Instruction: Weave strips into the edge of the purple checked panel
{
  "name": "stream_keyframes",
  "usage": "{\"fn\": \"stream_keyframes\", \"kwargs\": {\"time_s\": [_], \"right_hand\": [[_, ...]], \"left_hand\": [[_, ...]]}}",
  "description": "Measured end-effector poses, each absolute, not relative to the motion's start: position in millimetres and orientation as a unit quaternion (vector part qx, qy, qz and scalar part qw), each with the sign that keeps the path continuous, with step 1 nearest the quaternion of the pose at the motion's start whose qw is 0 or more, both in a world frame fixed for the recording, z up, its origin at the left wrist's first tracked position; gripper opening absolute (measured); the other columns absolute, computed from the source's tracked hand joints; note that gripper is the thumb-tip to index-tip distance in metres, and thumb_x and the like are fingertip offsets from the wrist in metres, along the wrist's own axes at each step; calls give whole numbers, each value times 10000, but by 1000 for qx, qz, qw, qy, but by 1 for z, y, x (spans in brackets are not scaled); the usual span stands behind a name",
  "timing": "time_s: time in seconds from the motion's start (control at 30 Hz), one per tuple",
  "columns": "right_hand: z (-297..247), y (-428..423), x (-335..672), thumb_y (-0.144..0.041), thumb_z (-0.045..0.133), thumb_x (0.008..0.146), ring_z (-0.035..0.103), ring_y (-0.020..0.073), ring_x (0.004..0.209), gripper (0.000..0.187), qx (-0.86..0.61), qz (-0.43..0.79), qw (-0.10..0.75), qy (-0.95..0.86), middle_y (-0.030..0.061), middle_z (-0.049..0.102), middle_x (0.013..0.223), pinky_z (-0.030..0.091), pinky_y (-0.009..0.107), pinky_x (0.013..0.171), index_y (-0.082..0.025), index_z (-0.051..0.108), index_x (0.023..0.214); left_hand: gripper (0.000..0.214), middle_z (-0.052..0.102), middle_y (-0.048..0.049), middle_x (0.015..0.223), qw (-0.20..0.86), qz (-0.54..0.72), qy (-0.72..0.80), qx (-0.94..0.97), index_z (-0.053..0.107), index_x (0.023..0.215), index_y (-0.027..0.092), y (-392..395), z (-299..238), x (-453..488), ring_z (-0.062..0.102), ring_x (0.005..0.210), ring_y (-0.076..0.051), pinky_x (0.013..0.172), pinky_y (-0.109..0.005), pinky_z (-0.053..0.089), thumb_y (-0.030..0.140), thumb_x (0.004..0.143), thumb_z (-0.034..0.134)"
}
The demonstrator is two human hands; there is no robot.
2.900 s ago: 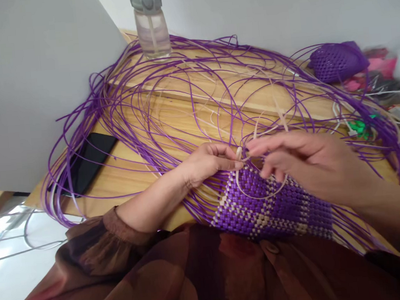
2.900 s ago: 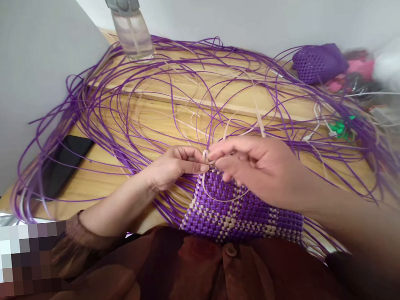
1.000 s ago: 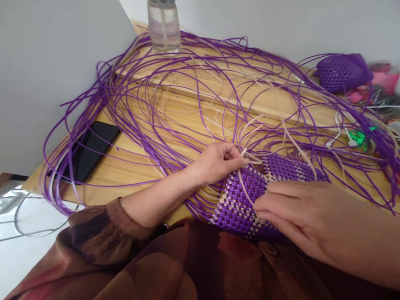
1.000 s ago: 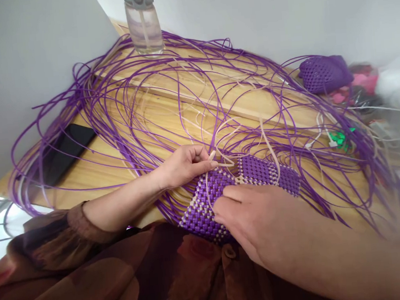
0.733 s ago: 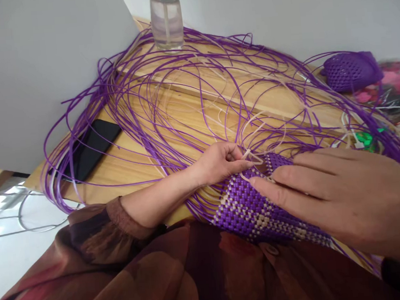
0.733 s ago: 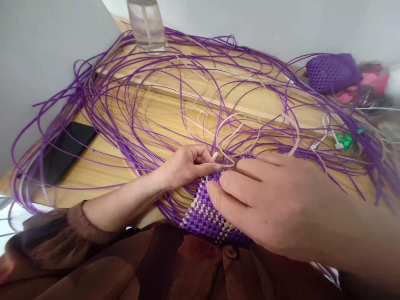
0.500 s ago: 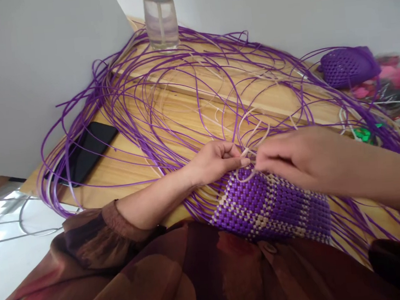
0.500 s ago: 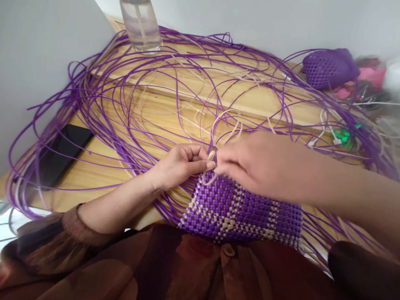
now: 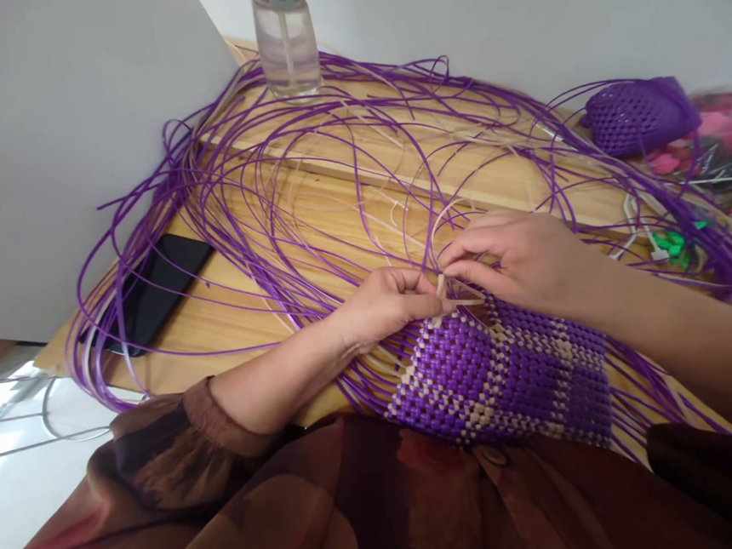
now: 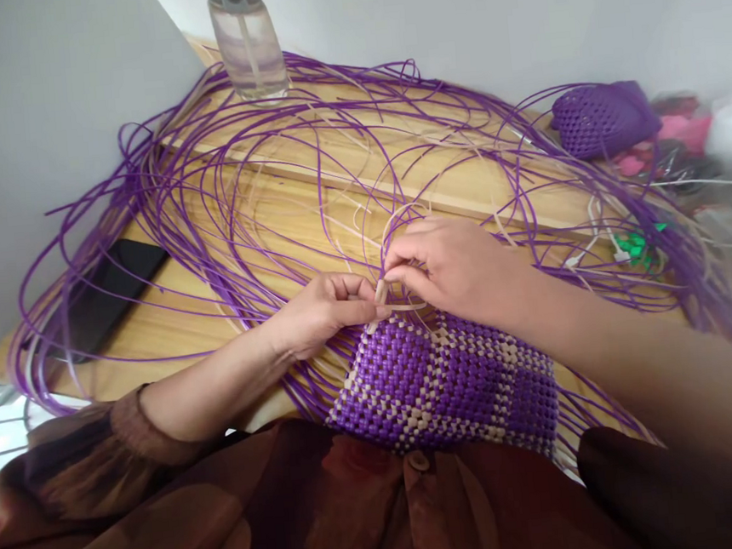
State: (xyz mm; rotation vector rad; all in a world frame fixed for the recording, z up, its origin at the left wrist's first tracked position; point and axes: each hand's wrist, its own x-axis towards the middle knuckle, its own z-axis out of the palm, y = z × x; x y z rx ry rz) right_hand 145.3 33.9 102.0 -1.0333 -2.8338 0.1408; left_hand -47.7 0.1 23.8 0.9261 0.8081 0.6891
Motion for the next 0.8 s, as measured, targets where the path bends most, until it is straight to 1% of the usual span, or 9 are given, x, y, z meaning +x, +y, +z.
{"fn": "stream_keyframes", "kwargs": {"time_s": [0.07,0.17,0.27,0.33,0.47,0.53,0.6,0.67,0.8], "right_hand": [[101,24,152,-288,602,919,606,245,1043,138,-319,-44,131,-938,63,721,1050,431,389,943,-218,718,945],[98,5,159,-310,643,902,584,262,1053,105,-308,-65,115,-942,34,728,1022,411,438,950,-243,718,930],[98,-15,162,-277,579,941,609,240,958,146,-348,25,74,-934,34,725,937,423,431,884,-217,700,885],[105,-26,160,-241,562,943,629,220,948,135,-355,91,86,-926,35,724,946,440,405,892,-211,688,907],[122,-40,152,-177,592,915,632,162,1127,155,-324,211,110,-916,5,681,1226,468,285,953,-252,674,1023],[123,-40,147,-177,608,906,628,154,1156,134,-314,265,116,-904,-3,683,1234,469,258,971,-249,672,999],[118,-35,143,-206,627,900,663,152,1065,83,-343,293,145,-881,-5,724,1109,487,265,934,-241,681,952],[109,-27,140,-260,652,888,683,139,888,51,-422,305,178,-835,-11,738,950,510,268,819,-237,696,901],[95,-13,141,-376,718,827,643,117,675,172,-563,388,193,-703,-6,725,786,482,248,623,-214,685,877]], "left_hand": [[300,607,7,627,771,314,373,410,623,674,117,1,24,-47,487,559,-69,573,-234,336,317,607,837],[274,630,0,637,782,311,366,398,634,676,108,2,24,-47,521,571,-68,582,-225,358,274,604,839],[243,646,-6,644,786,312,363,391,638,681,101,4,22,-48,550,585,-71,598,-220,384,235,613,829],[243,644,-2,629,786,309,362,394,639,683,101,5,21,-49,547,568,-69,587,-218,389,229,604,830],[268,637,9,610,787,305,351,405,650,700,103,7,18,-51,532,539,-63,552,-207,374,228,566,845],[252,644,6,618,785,305,348,412,659,721,106,7,17,-52,532,536,-64,542,-205,366,235,588,830],[243,644,6,616,781,309,345,418,657,722,109,7,17,-52,530,535,-64,540,-205,361,238,601,824],[263,643,7,616,779,313,343,421,651,709,108,7,17,-52,534,546,-66,554,-206,370,238,583,843],[267,661,-7,650,781,322,336,418,641,701,105,5,20,-51,562,582,-72,587,-211,396,225,587,851]]}}
